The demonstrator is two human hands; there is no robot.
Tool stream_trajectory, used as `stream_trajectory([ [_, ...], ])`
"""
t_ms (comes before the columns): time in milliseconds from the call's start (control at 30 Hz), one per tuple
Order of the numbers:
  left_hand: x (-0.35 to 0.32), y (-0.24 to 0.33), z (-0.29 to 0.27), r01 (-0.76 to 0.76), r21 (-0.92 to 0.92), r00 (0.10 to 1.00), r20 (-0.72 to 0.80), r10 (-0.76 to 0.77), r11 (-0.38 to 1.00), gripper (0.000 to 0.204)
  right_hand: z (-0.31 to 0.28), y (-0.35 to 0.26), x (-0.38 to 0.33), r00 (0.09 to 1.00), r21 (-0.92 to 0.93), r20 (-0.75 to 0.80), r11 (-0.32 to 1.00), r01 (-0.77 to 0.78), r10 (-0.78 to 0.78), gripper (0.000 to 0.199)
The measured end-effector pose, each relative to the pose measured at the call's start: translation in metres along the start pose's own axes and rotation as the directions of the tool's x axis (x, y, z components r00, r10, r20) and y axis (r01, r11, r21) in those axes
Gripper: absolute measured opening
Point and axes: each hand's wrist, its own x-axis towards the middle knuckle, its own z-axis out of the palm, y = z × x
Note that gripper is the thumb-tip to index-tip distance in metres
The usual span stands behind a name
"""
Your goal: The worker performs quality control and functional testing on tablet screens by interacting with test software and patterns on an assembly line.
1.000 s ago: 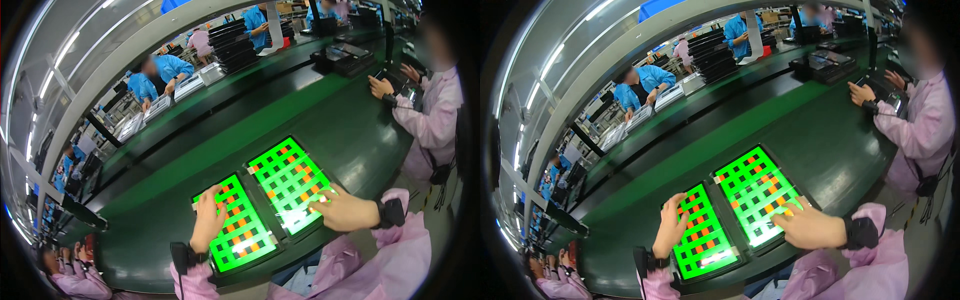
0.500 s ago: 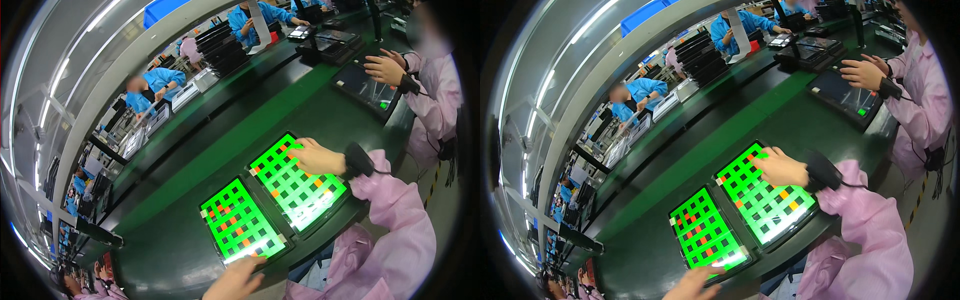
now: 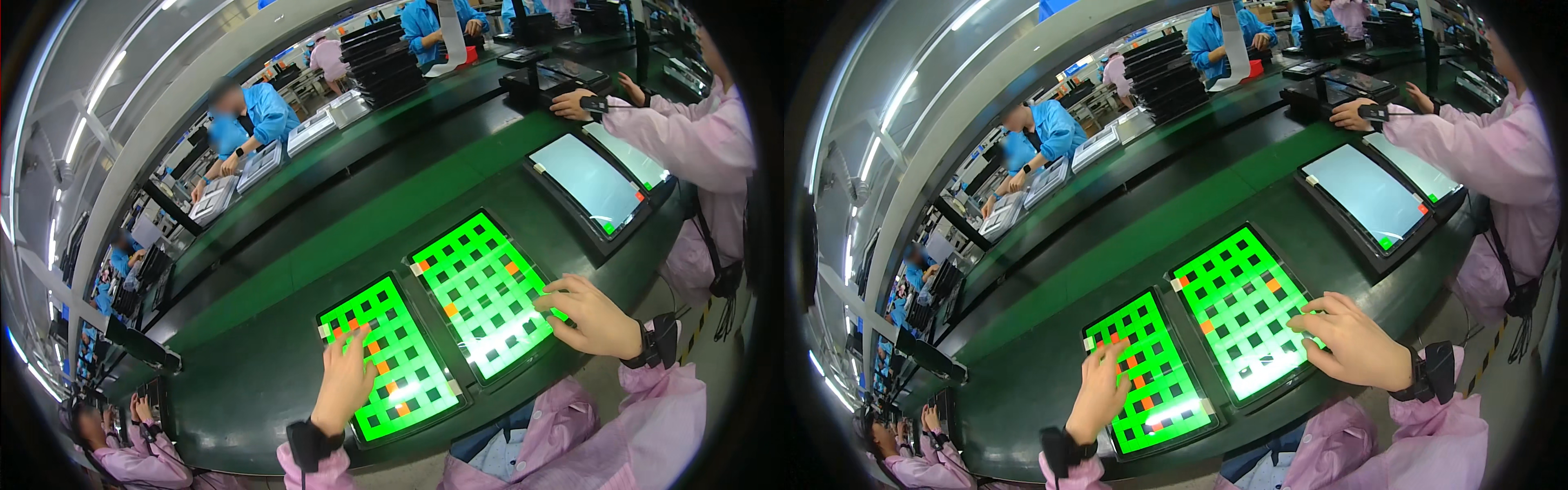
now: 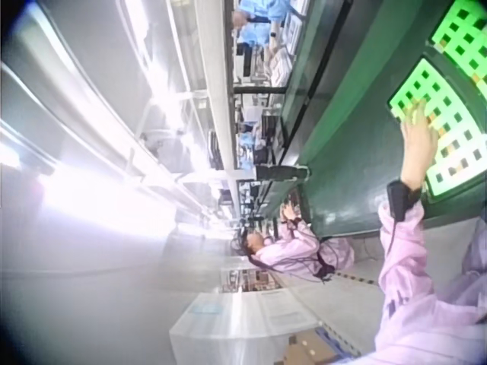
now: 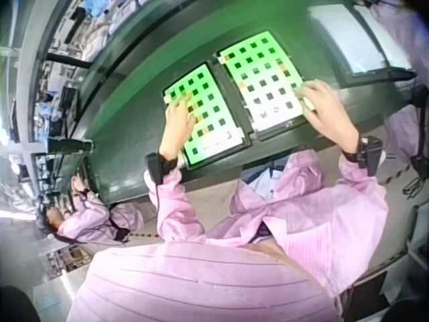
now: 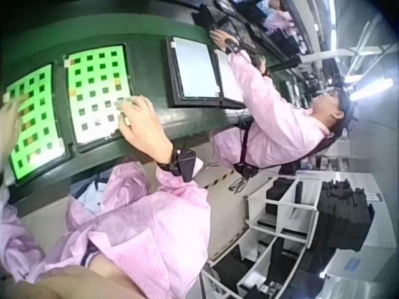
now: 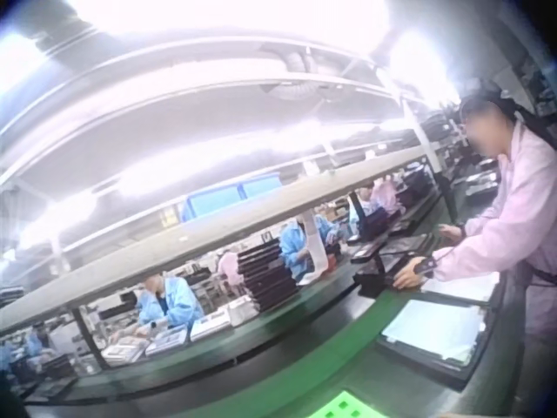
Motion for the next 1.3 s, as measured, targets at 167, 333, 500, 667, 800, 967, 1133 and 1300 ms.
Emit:
stream_trajectory([
  [167,-0.068,0.069,-0.051,-0.092,-0.131,0.949,0.288,0.127,0.987,0.047,0.007,0.012,0.003,0.991,0.122,-0.089,0.989,-0.085,0.096,0.029],
  [333,-0.043,0.032,-0.048,-0.087,-0.115,0.992,0.078,0.096,0.99,0.028,0.02,0.017,0.009,0.969,0.142,-0.214,0.986,-0.091,0.12,0.023],
  [500,-0.01,-0.019,-0.014,0.078,0.093,0.95,-0.31,-0.045,0.993,0.039,0.024,0.007,0.015,0.954,0.202,-0.257,0.974,-0.103,0.154,0.017],
  [667,-0.005,-0.026,0.005,0.08,0.077,0.96,-0.275,-0.056,0.994,0.049,0.026,0.013,0.005,0.943,0.208,-0.267,0.968,-0.143,0.197,0.016],
  [800,0.01,-0.016,0.007,-0.008,-0.036,0.977,-0.212,0.001,0.999,0.046,0.028,0.013,0.006,0.948,0.209,-0.246,0.966,-0.151,0.202,0.016],
  [967,-0.001,-0.005,-0.005,-0.017,0.119,0.988,-0.151,0.035,0.993,0.043,0.029,0.018,0.006,0.954,0.191,-0.256,0.975,-0.11,0.157,0.017],
  [1133,-0.042,0.009,-0.022,0.022,0.191,0.996,-0.093,-0.005,0.981,0.04,0.034,0.017,0.019,0.985,0.254,-0.119,0.963,-0.09,0.123,0.028],
  [1300,-0.048,0.017,-0.024,0.052,0.102,0.978,-0.208,-0.03,0.993,0.039,0.054,0.006,0.058,0.981,0.13,0.083,0.978,0.163,-0.174,0.037],
])
